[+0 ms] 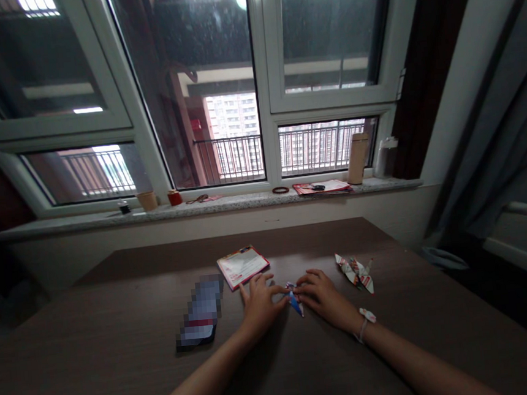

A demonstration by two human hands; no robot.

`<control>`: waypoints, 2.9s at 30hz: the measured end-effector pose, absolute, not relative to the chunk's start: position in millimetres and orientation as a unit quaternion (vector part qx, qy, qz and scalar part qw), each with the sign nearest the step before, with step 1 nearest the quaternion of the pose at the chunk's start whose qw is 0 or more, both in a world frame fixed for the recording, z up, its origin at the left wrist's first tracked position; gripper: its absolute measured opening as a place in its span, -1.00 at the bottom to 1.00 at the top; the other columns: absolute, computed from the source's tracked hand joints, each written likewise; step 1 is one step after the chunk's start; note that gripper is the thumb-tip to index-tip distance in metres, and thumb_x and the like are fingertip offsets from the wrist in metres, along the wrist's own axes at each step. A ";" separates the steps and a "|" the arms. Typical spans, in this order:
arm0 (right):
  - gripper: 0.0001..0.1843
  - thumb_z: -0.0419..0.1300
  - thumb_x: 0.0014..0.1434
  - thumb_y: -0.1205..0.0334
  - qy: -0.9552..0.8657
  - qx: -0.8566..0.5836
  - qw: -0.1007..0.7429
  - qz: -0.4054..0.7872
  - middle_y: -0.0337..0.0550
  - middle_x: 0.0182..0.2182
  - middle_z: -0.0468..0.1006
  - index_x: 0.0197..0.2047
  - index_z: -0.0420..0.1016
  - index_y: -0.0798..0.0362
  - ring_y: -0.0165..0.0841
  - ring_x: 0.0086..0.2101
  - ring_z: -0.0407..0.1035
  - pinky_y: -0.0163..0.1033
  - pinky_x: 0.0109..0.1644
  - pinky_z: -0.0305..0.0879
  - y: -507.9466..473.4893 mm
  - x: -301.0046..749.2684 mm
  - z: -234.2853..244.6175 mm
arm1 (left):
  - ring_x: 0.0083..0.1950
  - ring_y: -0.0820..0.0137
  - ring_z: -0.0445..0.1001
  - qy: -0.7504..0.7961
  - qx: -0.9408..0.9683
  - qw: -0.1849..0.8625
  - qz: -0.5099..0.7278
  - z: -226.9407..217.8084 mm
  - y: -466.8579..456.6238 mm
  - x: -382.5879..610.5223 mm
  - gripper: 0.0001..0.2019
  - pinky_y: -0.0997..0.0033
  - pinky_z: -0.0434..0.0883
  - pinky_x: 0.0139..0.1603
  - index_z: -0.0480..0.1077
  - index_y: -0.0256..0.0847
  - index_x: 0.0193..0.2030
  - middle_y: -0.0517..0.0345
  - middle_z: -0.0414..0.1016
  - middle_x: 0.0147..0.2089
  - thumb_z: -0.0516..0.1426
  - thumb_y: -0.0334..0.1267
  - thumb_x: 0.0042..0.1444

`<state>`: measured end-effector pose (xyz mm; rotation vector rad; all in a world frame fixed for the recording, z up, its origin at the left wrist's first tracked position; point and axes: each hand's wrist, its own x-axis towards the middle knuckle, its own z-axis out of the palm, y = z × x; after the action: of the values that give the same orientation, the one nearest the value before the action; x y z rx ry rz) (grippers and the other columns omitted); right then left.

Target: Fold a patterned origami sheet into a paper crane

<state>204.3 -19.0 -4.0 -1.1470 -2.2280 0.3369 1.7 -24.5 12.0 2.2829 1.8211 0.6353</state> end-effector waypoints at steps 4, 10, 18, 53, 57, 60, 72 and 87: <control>-0.81 0.18 0.24 0.16 -0.831 -0.445 0.313 0.117 -0.16 -0.06 0.49 -0.14 0.61 -0.17 -0.19 0.11 0.15 -0.04 0.23 0.09 -15.0 201.8 -1.9 | 0.35 0.02 0.03 0.618 0.752 0.062 0.219 13.5 -23.8 6.1 -0.87 -0.36 -0.18 0.27 0.58 0.10 -0.24 0.14 0.31 0.25 0.23 -0.05 0.08; -0.77 0.23 0.18 0.15 -0.809 -0.479 0.318 0.124 -0.11 0.00 0.45 -0.07 0.58 -0.10 -0.18 0.10 0.17 -0.04 0.23 0.11 -12.1 200.7 -2.4 | 0.34 0.07 0.05 0.614 0.748 0.041 0.249 5.7 -21.0 8.9 -0.79 -0.31 -0.18 0.29 0.53 0.15 -0.12 0.11 0.31 0.25 0.24 -0.06 0.08; -0.73 0.22 0.18 0.15 -0.806 -0.488 0.304 0.143 -0.09 0.08 0.39 -0.03 0.56 -0.12 -0.10 0.18 0.07 0.08 0.29 0.03 -11.2 200.9 -5.4 | 0.35 0.04 0.02 0.611 0.750 0.062 0.245 4.8 -18.2 8.5 -0.79 -0.31 -0.17 0.29 0.54 0.14 -0.11 0.12 0.26 0.28 0.22 -0.07 0.09; -0.74 0.11 0.26 -0.04 -0.839 -0.495 0.225 -0.017 -0.13 -0.01 0.42 -0.02 0.53 -0.39 -0.08 0.21 0.05 0.20 0.28 -0.13 -26.2 208.3 5.0 | 0.30 0.03 0.20 0.471 0.842 -0.120 0.232 9.7 -28.9 -1.6 -0.86 -0.44 -0.42 0.31 0.57 0.18 -0.17 0.24 0.28 0.31 0.20 -0.06 0.16; -0.77 0.17 0.22 -0.06 -0.822 -0.515 0.242 0.012 -0.15 -0.03 0.42 -0.07 0.56 -0.42 -0.09 0.18 0.10 0.13 0.24 -0.01 -23.6 210.1 0.9 | 0.32 0.01 0.15 0.516 0.818 -0.086 0.238 8.2 -27.5 -2.7 -0.90 -0.48 -0.38 0.28 0.59 0.21 -0.23 0.24 0.22 0.34 0.23 -0.07 0.12; -0.79 0.20 0.19 -0.05 -0.815 -0.519 0.255 0.028 -0.14 -0.04 0.41 -0.10 0.57 -0.41 -0.10 0.16 0.12 0.08 0.23 0.04 -22.5 209.9 0.6 | 0.32 -0.02 0.14 0.540 0.804 -0.069 0.241 6.8 -27.2 -1.1 -0.92 -0.50 -0.33 0.27 0.60 0.21 -0.27 0.25 0.20 0.36 0.26 -0.08 0.09; -0.79 0.24 0.15 -0.05 -0.798 -0.528 0.286 0.054 -0.12 -0.10 0.41 -0.14 0.61 -0.33 -0.17 0.06 0.20 -0.07 0.16 0.14 -24.6 207.4 1.3 | 0.29 0.03 0.17 0.550 0.797 -0.072 0.239 10.7 -30.1 0.0 -0.92 -0.42 -0.29 0.30 0.61 0.14 -0.30 0.22 0.27 0.31 0.27 -0.08 0.07; -0.76 0.29 0.10 -0.02 -0.773 -0.532 0.327 0.112 -0.05 0.06 0.32 -0.22 0.60 -0.09 -0.17 0.13 0.19 -0.09 0.22 0.10 -24.9 206.2 1.4 | 0.29 0.07 0.21 0.557 0.789 -0.075 0.246 12.7 -31.6 1.9 -0.85 -0.36 -0.19 0.32 0.57 0.03 -0.20 0.05 0.25 0.31 0.27 -0.12 0.07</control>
<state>206.2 -24.9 1.4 -1.3938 -2.0255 0.2928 1.9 -31.6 12.7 2.6057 1.8400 0.8114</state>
